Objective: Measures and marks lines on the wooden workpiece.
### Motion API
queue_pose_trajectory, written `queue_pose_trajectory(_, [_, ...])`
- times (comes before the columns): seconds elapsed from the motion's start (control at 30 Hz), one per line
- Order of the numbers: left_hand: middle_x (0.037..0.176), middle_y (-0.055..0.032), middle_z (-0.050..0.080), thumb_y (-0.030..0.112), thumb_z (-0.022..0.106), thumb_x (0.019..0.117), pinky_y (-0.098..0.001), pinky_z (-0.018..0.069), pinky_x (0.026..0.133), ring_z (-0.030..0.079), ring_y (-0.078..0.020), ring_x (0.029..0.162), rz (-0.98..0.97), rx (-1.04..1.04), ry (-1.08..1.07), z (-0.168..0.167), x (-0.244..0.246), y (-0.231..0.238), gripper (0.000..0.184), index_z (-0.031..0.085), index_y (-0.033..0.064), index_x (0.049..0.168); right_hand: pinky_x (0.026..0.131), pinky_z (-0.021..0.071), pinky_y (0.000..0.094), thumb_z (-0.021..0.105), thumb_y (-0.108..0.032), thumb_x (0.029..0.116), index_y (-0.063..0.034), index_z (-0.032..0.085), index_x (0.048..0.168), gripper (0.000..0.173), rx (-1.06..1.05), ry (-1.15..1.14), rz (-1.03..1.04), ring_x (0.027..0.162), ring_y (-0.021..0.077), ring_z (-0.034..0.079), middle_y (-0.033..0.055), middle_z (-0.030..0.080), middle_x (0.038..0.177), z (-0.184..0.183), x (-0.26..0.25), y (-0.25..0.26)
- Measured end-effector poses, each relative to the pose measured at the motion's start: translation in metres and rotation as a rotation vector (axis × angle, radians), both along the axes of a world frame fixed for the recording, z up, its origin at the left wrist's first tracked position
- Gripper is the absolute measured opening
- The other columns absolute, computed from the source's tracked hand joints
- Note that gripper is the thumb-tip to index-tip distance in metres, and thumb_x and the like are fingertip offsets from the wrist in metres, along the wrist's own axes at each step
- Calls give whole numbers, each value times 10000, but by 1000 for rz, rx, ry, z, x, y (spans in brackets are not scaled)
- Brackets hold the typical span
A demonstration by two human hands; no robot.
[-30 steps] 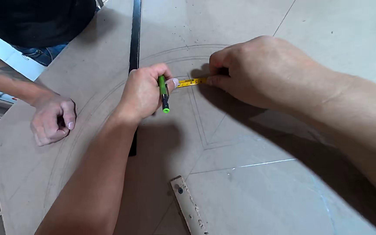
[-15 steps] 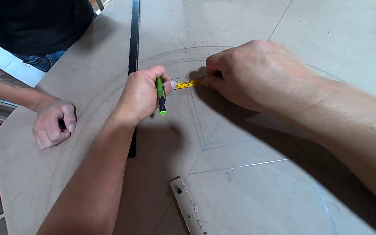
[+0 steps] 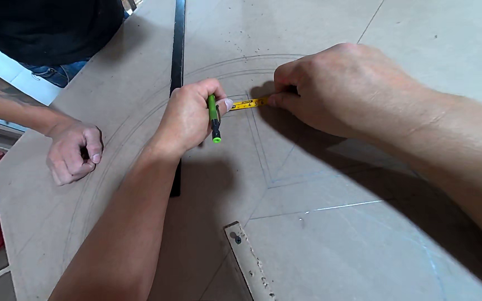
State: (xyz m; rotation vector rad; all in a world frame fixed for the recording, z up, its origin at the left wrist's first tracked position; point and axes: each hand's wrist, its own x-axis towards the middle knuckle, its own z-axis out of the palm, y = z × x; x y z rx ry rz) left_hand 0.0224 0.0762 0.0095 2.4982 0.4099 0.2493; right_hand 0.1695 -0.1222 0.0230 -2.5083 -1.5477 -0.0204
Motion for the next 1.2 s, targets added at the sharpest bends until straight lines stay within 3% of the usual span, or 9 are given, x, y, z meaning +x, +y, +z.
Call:
queue_pose_trajectory(0.23, [680,39,641,280,687,1001,-261,490,495,580,-68,540,-13,-48,-38,-2,0,3,135,702,162,937,513,422,486,610,-376,1023,-203,612,813,273,-9,8,1,625,256,605,19,553,641,0,1,1])
queue_pose_trajectory(0.27, [690,24,657,255,636,1028,-259,500,516,593,-77,557,-39,-131,-113,-4,-2,6,156,707,123,981,513,425,488,614,-370,1023,-201,611,815,268,-6,10,7,630,258,608,21,557,645,0,2,1])
queue_pose_trajectory(0.33, [753,-62,694,237,408,1117,-294,542,584,628,-139,620,-71,-453,-303,-9,-7,15,365,671,-7,1186,513,427,496,614,-367,1021,-200,615,819,262,-4,11,17,635,266,610,26,562,653,0,2,1])
queue_pose_trajectory(0.4, [820,-90,721,409,205,1138,-312,569,615,662,-168,667,-13,-688,-367,-7,-10,22,627,660,9,1300,513,434,504,617,-374,1019,-200,627,830,257,1,13,19,642,274,618,30,574,663,0,1,0])
queue_pose_trajectory(0.47, [863,-89,721,390,284,1136,-307,573,638,667,-165,709,1,-764,-353,-5,-13,26,573,694,-3,1207,515,437,509,618,-372,1019,-194,627,829,260,2,10,21,642,275,619,32,575,661,0,1,0])
queue_pose_trajectory(0.53, [869,-121,726,184,534,1073,-296,589,619,683,-171,704,-25,-762,-321,-7,-13,27,283,698,-39,1127,515,436,508,626,-367,1015,-188,627,828,259,8,9,23,636,277,617,35,572,655,0,2,0])
queue_pose_trajectory(0.6, [829,-128,722,43,664,971,-276,594,581,691,-170,669,-32,-691,-257,-5,-13,23,102,663,-26,1045,516,435,512,628,-367,1014,-187,628,830,258,10,10,24,641,286,619,41,571,656,-1,2,0])
queue_pose_trajectory(0.73, [735,-117,717,3,698,913,-262,559,498,672,-165,583,-11,-594,-218,-4,-11,16,41,658,-6,916,511,422,506,619,-365,1017,-193,618,820,261,-2,11,17,636,284,611,37,560,651,0,2,0])
queue_pose_trajectory(1.2, [720,-111,719,3,720,917,-260,579,509,688,-157,585,39,-554,-207,-2,-9,11,52,670,-9,912,511,420,503,626,-356,1010,-198,614,817,250,-10,9,1,635,281,610,34,561,650,0,1,1])
